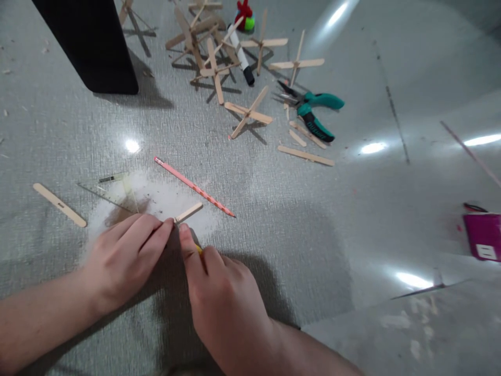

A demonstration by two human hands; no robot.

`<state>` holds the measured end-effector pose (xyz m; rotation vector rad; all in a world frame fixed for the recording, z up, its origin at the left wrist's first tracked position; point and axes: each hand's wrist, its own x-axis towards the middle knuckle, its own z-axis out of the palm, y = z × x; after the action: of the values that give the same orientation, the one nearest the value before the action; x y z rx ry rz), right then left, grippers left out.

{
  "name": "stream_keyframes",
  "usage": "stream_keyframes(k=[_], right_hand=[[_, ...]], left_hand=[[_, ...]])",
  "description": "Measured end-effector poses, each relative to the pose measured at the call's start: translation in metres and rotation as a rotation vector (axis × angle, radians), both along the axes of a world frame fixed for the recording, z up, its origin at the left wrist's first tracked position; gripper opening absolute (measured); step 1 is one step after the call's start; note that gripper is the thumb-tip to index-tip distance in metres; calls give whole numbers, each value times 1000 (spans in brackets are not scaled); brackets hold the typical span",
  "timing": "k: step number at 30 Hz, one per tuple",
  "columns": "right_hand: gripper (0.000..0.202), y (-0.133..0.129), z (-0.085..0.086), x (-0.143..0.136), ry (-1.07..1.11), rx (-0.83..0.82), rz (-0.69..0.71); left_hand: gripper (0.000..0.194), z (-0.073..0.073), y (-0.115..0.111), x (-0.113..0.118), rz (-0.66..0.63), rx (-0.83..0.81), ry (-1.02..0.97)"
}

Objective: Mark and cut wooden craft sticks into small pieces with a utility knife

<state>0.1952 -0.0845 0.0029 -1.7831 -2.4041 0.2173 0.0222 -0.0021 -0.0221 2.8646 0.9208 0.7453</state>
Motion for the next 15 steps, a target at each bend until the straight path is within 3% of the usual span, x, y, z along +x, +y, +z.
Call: stream_keyframes(k=[15], right_hand=[[49,-5,-2,9,187,-2,-51]], left_hand=[[13,2,1,0,-11,-6,26]])
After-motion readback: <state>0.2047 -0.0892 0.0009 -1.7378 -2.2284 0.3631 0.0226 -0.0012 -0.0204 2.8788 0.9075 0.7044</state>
